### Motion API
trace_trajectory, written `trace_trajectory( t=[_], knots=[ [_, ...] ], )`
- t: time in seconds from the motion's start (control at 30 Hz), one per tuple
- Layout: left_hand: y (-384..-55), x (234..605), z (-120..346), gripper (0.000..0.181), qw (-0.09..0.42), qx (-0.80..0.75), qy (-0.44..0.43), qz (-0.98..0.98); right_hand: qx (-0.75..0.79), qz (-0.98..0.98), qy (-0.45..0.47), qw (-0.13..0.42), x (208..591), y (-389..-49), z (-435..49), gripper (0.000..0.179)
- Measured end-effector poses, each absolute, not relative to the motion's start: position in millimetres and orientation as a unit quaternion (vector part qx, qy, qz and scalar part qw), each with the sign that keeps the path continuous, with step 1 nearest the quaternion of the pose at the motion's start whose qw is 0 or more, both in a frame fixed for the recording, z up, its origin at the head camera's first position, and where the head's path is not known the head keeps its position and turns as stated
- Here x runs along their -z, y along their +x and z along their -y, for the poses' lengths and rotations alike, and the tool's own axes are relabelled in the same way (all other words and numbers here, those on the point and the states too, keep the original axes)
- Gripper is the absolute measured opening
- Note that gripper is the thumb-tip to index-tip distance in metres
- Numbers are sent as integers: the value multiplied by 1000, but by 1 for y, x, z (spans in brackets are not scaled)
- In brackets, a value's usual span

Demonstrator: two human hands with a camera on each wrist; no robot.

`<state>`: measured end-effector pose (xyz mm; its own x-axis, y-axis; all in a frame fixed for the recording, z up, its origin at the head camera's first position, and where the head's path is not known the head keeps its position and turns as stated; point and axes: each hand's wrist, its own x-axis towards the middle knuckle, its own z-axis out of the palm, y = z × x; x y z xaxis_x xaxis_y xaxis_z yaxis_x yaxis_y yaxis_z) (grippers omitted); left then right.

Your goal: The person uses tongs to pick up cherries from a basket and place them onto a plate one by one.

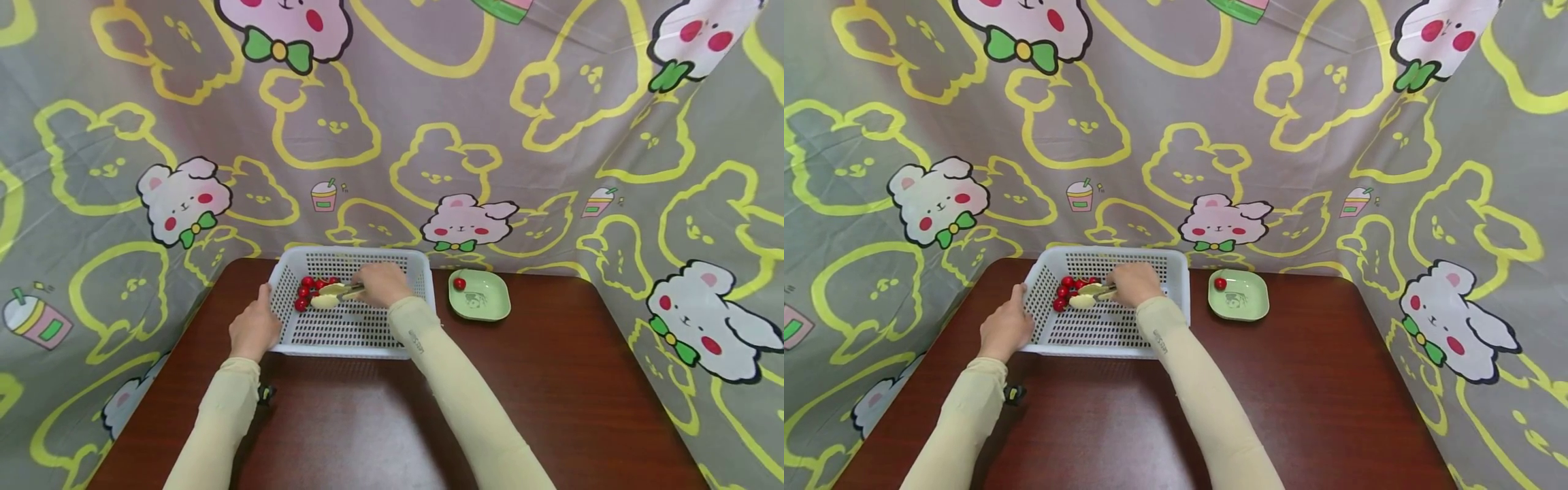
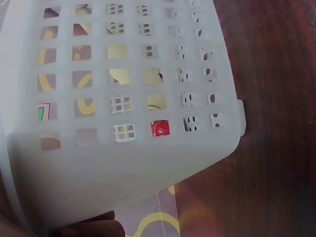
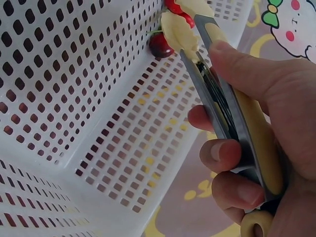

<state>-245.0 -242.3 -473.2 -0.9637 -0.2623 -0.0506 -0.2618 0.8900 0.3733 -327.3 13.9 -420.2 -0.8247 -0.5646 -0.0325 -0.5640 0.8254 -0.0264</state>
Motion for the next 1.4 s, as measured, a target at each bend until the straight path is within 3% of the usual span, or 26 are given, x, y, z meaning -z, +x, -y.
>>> trace_trajectory(
  t=[0.67,1.4],
  knots=[
    [-244,472,242,71,0,195,132,972,47,-953,-299,11,410,-323,-35,33],
    [-245,473,241,73,-8,197,137,971,71,-946,-314,-38,403,-305,-82,35]
  ],
)
